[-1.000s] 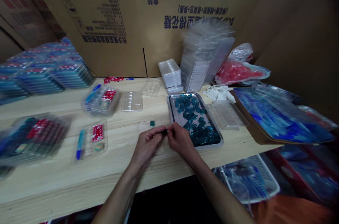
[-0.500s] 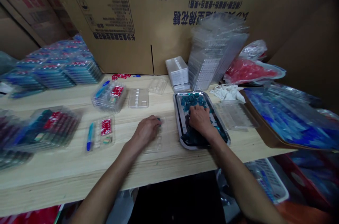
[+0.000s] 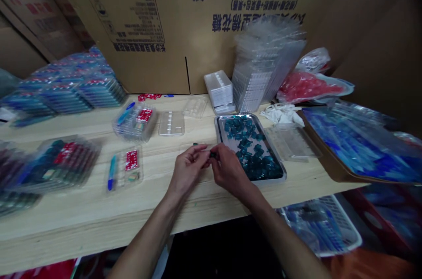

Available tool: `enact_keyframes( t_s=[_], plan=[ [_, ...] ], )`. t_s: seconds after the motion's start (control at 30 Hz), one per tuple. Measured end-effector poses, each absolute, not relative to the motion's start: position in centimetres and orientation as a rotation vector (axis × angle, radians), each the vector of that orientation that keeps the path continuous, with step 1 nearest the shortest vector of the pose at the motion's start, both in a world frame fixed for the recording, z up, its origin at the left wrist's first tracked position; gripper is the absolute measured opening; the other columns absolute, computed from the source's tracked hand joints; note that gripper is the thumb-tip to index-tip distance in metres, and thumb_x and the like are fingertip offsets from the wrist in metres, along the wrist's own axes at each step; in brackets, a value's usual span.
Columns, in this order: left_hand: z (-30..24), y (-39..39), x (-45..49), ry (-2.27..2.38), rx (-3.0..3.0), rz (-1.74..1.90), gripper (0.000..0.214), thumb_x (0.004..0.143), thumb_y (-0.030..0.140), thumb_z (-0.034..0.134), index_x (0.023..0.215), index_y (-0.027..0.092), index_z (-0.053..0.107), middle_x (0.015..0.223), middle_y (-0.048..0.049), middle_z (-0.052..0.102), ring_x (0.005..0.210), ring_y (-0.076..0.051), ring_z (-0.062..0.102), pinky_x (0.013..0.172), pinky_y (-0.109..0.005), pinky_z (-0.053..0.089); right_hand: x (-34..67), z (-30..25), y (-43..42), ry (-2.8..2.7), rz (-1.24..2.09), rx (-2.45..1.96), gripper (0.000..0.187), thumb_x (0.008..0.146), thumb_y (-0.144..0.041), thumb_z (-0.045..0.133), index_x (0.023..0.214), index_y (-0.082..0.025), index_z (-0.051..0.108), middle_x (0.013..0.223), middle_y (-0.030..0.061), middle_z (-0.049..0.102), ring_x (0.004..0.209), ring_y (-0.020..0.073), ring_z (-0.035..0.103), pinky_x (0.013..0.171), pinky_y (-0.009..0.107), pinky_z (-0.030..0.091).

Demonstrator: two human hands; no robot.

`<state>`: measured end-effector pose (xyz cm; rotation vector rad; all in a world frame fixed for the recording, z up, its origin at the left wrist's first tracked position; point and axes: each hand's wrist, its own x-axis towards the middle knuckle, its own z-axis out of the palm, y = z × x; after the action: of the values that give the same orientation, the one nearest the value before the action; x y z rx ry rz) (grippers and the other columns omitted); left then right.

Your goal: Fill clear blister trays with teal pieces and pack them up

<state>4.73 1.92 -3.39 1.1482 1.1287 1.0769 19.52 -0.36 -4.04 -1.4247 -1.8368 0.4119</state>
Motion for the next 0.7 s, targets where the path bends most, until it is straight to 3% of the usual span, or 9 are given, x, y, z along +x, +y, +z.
enact_keyframes(
  t_s=[0.13,0.27,0.4,0.5,0.6,0.7],
  plan=[
    [-3.1,1.3,5.3,1.061,0.955,1.081,0.034,0.069,0.038,0.082,0.093,0.015,0.078,0.094,-0.0086,0.077,0.084,-0.017,0.070,0.080,-0.027,0.054,19.1,-3.9,-0.6,-1.848,0.523,-1.351,0.015,0.088,-0.013,0.046,0.100,-0.018,0.052,0.094,0.0084,0.066,0.088,0.0215,0.061,0.077,0.032,0.043],
    [-3.5,1.0,4.7,1.094,1.052,1.056,0.037,0.068,0.031,0.082,0.101,0.016,0.078,0.098,-0.0086,0.078,0.090,-0.019,0.071,0.088,-0.030,0.053,19.4,-3.7,-0.6,-1.850,0.570,-1.453,0.008,0.092,-0.016,0.046,0.096,-0.019,0.052,0.088,0.0064,0.067,0.081,0.0201,0.062,0.073,0.031,0.041],
    [-3.9,0.3,4.3,1.101,0.939,1.051,0.038,0.066,0.032,0.084,0.099,0.016,0.076,0.092,-0.0070,0.077,0.080,-0.015,0.070,0.081,-0.028,0.055,18.6,-3.4,-1.3,-2.042,0.309,-1.582,0.015,0.094,-0.013,0.040,0.092,-0.017,0.054,0.091,0.0095,0.064,0.087,0.0236,0.059,0.079,0.035,0.038],
    [-4.2,-0.1,3.7,1.022,0.735,0.969,0.034,0.065,0.034,0.085,0.093,0.015,0.076,0.095,-0.0082,0.076,0.076,-0.013,0.069,0.079,-0.026,0.056,18.0,-3.2,-1.8,-2.112,0.293,-1.572,0.018,0.096,-0.014,0.038,0.093,-0.016,0.055,0.093,0.0096,0.064,0.092,0.0237,0.058,0.083,0.035,0.037],
    [-4.6,0.2,1.9,1.044,0.712,0.991,0.038,0.060,0.030,0.088,0.092,0.015,0.075,0.097,-0.0077,0.076,0.081,-0.015,0.070,0.082,-0.027,0.056,19.2,-3.1,-1.1,-2.127,0.385,-1.550,0.020,0.097,-0.018,0.040,0.106,-0.016,0.057,0.105,0.0096,0.066,0.100,0.0223,0.059,0.086,0.033,0.038],
    [-4.8,1.1,-0.6,1.250,0.981,1.077,0.036,0.065,0.034,0.084,0.094,0.016,0.074,0.089,-0.0062,0.075,0.078,-0.016,0.069,0.078,-0.030,0.056,22.5,-3.1,0.6,-2.053,0.266,-1.859,0.031,0.097,-0.018,0.039,0.123,-0.016,0.057,0.116,0.0143,0.065,0.107,0.0260,0.059,0.088,0.037,0.039]
  ],
)
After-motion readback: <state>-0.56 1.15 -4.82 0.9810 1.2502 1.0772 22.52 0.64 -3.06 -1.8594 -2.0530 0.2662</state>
